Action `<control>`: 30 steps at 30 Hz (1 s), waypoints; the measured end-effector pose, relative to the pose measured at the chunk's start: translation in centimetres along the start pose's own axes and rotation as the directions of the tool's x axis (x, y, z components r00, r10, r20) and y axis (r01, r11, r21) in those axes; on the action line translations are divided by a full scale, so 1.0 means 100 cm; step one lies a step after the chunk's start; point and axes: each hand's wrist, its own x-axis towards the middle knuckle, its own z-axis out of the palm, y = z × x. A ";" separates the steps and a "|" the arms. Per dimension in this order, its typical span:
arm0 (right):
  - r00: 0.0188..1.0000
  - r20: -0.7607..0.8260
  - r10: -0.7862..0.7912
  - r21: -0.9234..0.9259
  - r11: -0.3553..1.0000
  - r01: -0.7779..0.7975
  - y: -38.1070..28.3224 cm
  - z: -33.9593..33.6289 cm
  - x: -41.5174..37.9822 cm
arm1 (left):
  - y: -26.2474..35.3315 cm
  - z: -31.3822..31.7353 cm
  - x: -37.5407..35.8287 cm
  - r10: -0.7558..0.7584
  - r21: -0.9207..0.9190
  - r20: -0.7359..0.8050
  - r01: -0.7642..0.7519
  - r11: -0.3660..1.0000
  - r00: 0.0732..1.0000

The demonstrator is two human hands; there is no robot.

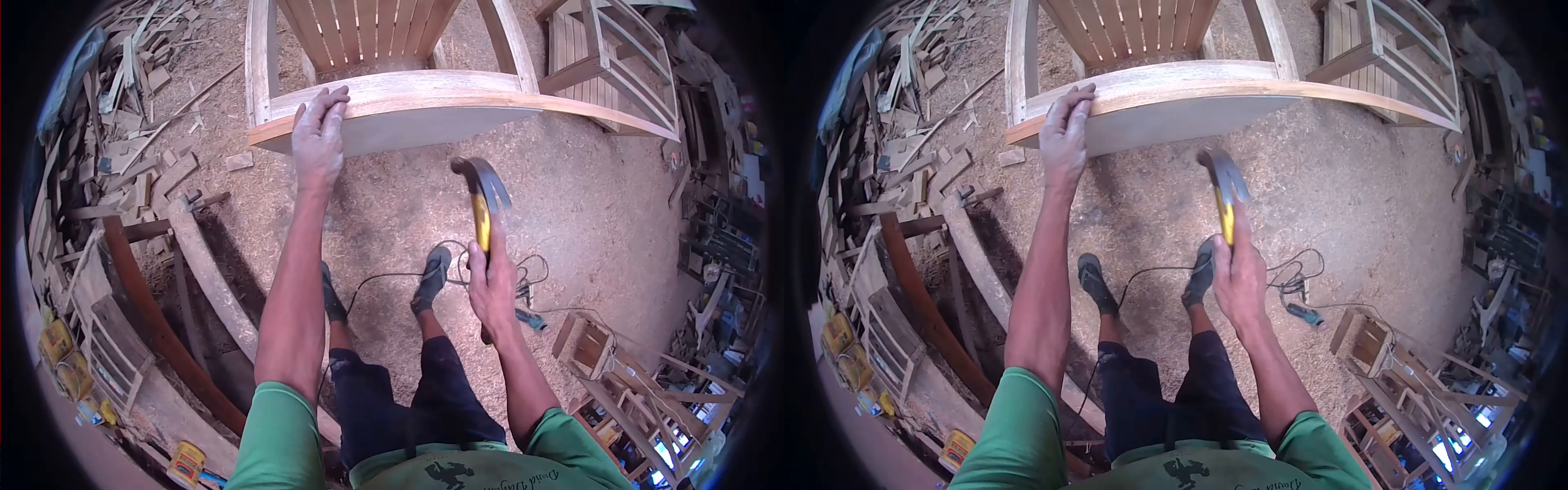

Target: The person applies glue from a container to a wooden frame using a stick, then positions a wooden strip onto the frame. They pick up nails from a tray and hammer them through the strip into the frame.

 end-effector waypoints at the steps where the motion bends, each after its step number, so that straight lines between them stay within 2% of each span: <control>1: 1.000 0.022 -0.007 0.017 1.000 0.006 -0.016 -0.003 0.011 | -0.010 0.008 0.003 0.071 0.107 0.003 -0.071 0.992 0.997; 3: 0.996 0.085 -0.008 0.054 0.999 0.004 -0.041 -0.003 0.027 | -0.016 0.012 0.001 0.077 0.144 -0.002 -0.076 0.987 0.997; 5: 0.978 -0.023 -0.208 0.093 0.973 0.209 -0.052 0.007 0.040 | -0.018 0.016 -0.002 0.088 0.187 -0.011 -0.085 0.979 0.996; 8: 0.849 -0.180 -0.496 0.069 0.855 0.514 -0.076 0.018 0.060 | -0.019 0.017 -0.003 0.125 0.219 -0.026 -0.117 0.969 0.992; 11: 0.755 -0.203 -0.624 -0.021 0.773 0.634 -0.085 0.030 0.074 | -0.026 0.018 -0.005 0.185 0.223 -0.058 -0.168 0.960 0.981; 14: 0.769 -0.112 -0.630 -0.160 0.775 0.612 -0.085 0.045 0.093 | -0.034 0.020 -0.006 0.222 0.238 -0.099 -0.193 0.952 0.970; 16: 0.899 0.104 -0.425 -0.279 0.855 0.437 -0.101 0.039 0.097 | -0.034 0.019 -0.003 0.233 0.243 -0.127 -0.197 0.950 0.964; 17: 0.846 -0.014 -0.533 -0.200 0.831 0.520 -0.092 0.047 0.097 | -0.035 0.020 -0.004 0.239 0.259 -0.122 -0.201 0.945 0.963; 19: 0.808 -0.132 -0.575 -0.052 0.818 0.573 -0.096 0.049 0.089 | -0.034 0.022 -0.007 0.227 0.269 -0.108 -0.191 0.944 0.968; 22: 0.821 -0.140 -0.554 -0.051 0.832 0.553 -0.100 0.052 0.087 | -0.034 0.020 -0.008 0.243 0.279 -0.094 -0.208 0.937 0.966; 24: 0.938 0.078 -0.338 -0.172 0.922 0.347 -0.109 0.041 0.089 | -0.029 0.015 -0.008 0.238 0.282 -0.048 -0.216 0.935 0.970; 25: 0.938 0.043 -0.345 -0.167 0.923 0.347 -0.110 0.040 0.087 | -0.027 0.012 -0.007 0.239 0.279 -0.019 -0.224 0.934 0.971; 27: 0.878 -0.102 -0.468 -0.142 0.880 0.452 -0.091 0.042 0.089 | -0.024 0.002 -0.003 0.264 0.371 0.118 -0.289 0.882 0.957; 29: 0.880 -0.150 -0.450 -0.120 0.892 0.436 -0.083 0.033 0.084 | -0.018 -0.018 0.004 0.217 0.408 0.296 -0.328 0.852 0.930; 30: 0.917 -0.128 -0.379 -0.102 0.924 0.368 -0.084 0.023 0.080 | -0.019 -0.030 0.017 0.277 0.454 0.352 -0.422 0.785 0.894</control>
